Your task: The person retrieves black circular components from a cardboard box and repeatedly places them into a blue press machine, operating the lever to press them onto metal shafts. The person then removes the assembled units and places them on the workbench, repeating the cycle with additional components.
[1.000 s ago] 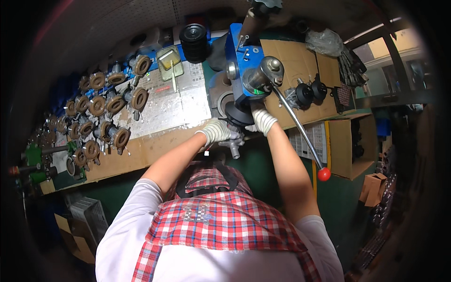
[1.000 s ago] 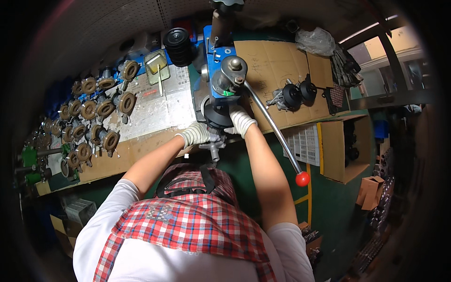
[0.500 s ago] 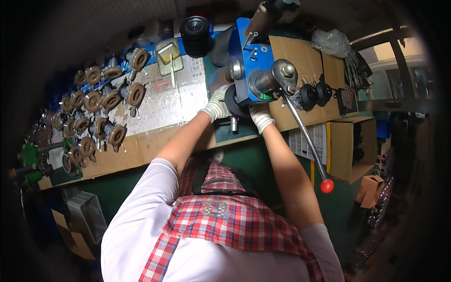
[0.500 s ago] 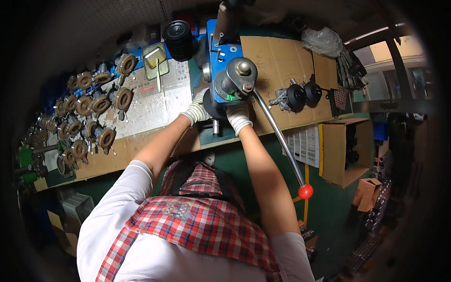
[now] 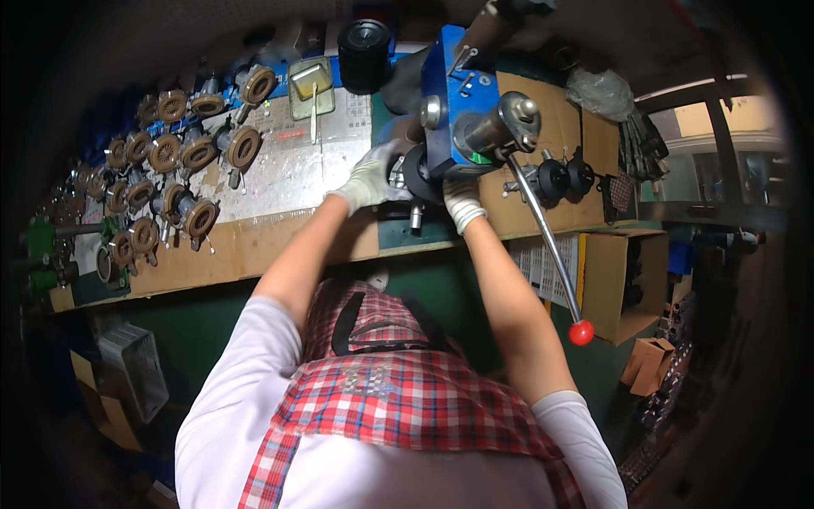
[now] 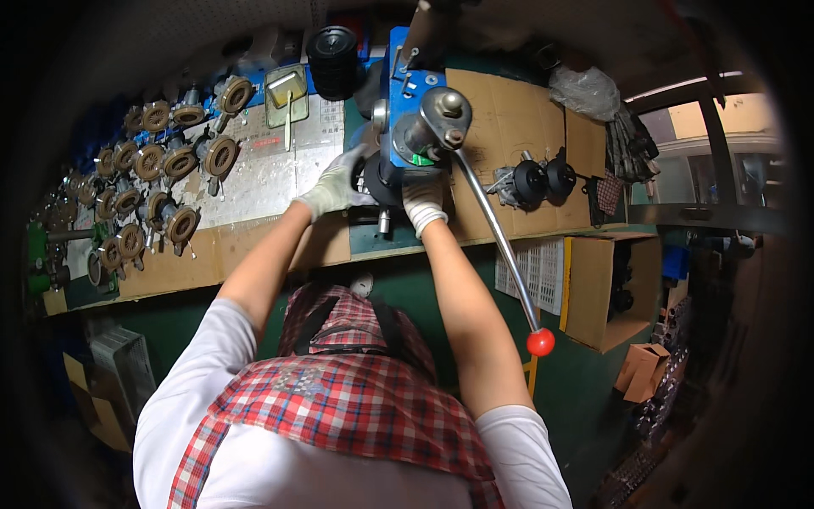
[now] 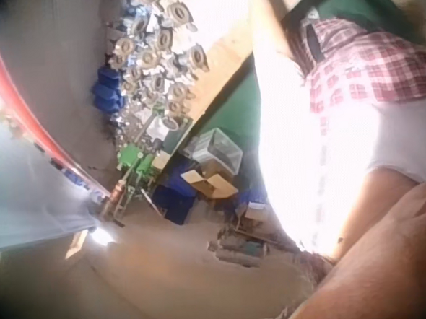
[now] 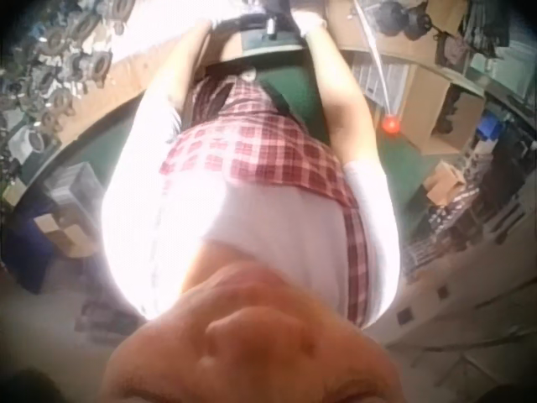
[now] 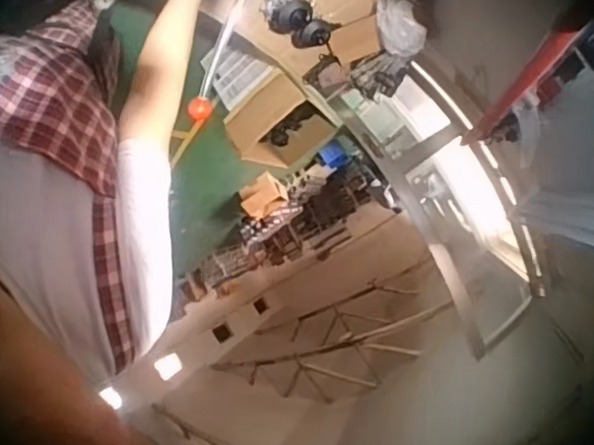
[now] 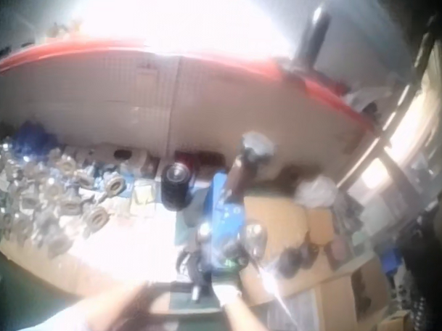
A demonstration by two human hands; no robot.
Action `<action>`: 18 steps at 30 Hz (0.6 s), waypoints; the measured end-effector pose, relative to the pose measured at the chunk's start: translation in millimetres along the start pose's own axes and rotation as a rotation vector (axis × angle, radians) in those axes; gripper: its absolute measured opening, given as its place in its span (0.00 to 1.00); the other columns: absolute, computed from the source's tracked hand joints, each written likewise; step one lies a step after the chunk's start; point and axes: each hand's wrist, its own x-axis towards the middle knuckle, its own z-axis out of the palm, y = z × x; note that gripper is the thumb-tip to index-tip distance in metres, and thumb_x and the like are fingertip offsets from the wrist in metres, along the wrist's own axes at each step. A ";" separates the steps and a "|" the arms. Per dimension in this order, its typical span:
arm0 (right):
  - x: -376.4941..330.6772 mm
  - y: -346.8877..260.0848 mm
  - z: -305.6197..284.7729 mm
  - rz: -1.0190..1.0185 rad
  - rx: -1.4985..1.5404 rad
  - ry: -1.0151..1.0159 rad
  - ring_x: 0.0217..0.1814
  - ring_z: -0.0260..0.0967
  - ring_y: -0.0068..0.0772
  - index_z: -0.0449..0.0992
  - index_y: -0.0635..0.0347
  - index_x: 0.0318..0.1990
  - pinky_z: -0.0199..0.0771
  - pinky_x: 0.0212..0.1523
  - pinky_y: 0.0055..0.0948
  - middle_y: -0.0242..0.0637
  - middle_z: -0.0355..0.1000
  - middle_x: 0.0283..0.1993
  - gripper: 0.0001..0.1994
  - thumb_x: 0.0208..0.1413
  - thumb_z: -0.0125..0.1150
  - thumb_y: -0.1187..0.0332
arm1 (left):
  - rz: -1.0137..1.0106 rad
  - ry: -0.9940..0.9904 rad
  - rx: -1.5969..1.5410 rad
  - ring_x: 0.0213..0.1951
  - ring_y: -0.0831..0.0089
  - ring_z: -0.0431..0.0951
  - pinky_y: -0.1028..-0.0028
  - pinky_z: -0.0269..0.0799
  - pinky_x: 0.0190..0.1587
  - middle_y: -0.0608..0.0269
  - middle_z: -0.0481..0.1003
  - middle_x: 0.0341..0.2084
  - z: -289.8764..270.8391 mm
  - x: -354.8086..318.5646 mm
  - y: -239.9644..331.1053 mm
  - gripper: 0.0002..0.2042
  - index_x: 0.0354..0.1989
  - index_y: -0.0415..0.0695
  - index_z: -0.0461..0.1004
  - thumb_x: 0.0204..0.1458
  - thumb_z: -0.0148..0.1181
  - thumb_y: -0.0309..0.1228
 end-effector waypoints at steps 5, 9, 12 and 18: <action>-6.8 -1.5 -10.2 0.022 0.129 0.032 0.57 0.73 0.41 0.68 0.60 0.63 0.76 0.54 0.39 0.47 0.69 0.64 0.25 0.67 0.51 0.52 | 0.245 0.219 -0.031 0.69 0.45 0.61 0.59 0.57 0.72 0.39 0.62 0.67 -10.3 -7.5 54.8 0.59 0.72 0.38 0.54 0.30 0.84 0.45; -34.1 4.6 -25.6 0.059 0.478 0.128 0.53 0.75 0.39 0.67 0.60 0.64 0.80 0.50 0.36 0.49 0.69 0.63 0.27 0.68 0.52 0.49 | 0.197 0.008 0.043 0.64 0.42 0.67 0.56 0.63 0.67 0.39 0.68 0.61 -16.2 4.8 75.9 0.52 0.66 0.37 0.63 0.30 0.82 0.48; -86.2 39.5 -80.5 0.120 1.276 0.064 0.50 0.77 0.38 0.66 0.61 0.64 0.83 0.47 0.34 0.50 0.69 0.62 0.29 0.68 0.53 0.47 | 0.248 0.135 0.073 0.61 0.42 0.68 0.56 0.64 0.65 0.39 0.70 0.58 -1.4 10.4 67.0 0.50 0.64 0.36 0.65 0.32 0.81 0.48; -247.1 80.8 -233.3 -0.012 1.187 -0.244 0.23 0.70 0.26 0.68 0.70 0.62 0.73 0.25 0.26 0.37 0.72 0.29 0.35 0.62 0.62 0.45 | 0.208 0.078 0.130 0.54 0.43 0.74 0.56 0.70 0.59 0.39 0.75 0.49 -6.1 18.0 61.3 0.43 0.56 0.33 0.70 0.32 0.81 0.46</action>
